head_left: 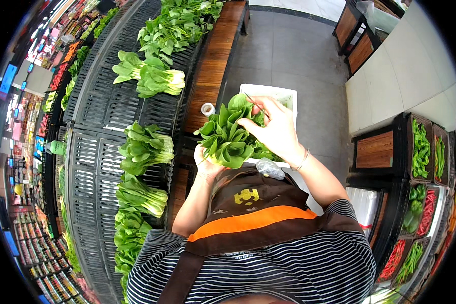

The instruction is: The person trims the roots of bok choy using a small knife and places the trimmed pieces into a white container. They then spray the vegetables with water from an orange spray bottle to keep them fresh.

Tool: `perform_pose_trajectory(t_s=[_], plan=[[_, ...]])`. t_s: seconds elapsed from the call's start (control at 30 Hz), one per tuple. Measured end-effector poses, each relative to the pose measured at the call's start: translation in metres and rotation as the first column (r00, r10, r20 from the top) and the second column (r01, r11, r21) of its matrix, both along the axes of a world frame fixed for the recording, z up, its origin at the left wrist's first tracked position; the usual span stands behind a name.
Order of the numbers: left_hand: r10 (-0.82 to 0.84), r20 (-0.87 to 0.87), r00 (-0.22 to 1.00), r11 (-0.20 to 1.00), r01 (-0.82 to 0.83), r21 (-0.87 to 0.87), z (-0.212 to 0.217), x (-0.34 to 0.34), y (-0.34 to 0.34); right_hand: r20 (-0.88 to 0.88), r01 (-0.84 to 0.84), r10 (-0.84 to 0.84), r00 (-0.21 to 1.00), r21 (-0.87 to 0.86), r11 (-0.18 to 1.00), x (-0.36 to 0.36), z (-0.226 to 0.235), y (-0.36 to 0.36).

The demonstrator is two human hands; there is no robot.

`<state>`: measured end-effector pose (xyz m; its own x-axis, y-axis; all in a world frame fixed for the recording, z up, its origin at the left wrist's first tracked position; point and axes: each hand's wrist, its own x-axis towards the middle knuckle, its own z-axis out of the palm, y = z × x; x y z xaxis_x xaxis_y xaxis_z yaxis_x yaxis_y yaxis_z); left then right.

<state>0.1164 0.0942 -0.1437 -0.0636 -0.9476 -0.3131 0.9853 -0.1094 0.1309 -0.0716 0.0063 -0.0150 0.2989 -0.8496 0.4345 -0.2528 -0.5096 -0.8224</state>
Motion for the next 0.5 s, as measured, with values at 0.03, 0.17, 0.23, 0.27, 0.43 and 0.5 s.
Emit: perform_pose_trajectory(t_s=[0.03,0.17,0.23,0.27,0.43,0.5], plan=[[0.013,-0.015,1.000,1.000,-0.013,0.012,-0.004,0.001,0.001,-0.006,0.002,-0.002,1.000,0.006,1.000,-0.001,0.000,0.001],[-0.020,0.077,0.997,0.999,0.023,-0.036,-0.007,0.000,0.005,-0.034,0.022,-0.020,0.999,0.066,0.998,-0.005,0.000,0.005],[-0.010,0.060,0.998,1.000,0.011,-0.018,-0.006,0.000,0.006,-0.025,0.024,-0.022,0.999,0.106,0.994,-0.005,0.004,0.008],[-0.008,0.051,0.999,1.000,0.008,-0.009,-0.004,-0.001,0.005,-0.004,0.013,-0.013,1.000,0.068,0.998,-0.005,0.003,0.007],[-0.041,-0.012,0.999,0.999,0.041,-0.021,0.019,-0.014,0.003,0.064,-0.027,0.038,0.997,-0.175,0.984,-0.001,-0.011,-0.004],[-0.030,-0.011,1.000,1.000,0.030,0.005,0.017,-0.018,0.004,0.122,-0.053,0.056,0.991,-0.029,0.998,0.003,-0.005,-0.001]])
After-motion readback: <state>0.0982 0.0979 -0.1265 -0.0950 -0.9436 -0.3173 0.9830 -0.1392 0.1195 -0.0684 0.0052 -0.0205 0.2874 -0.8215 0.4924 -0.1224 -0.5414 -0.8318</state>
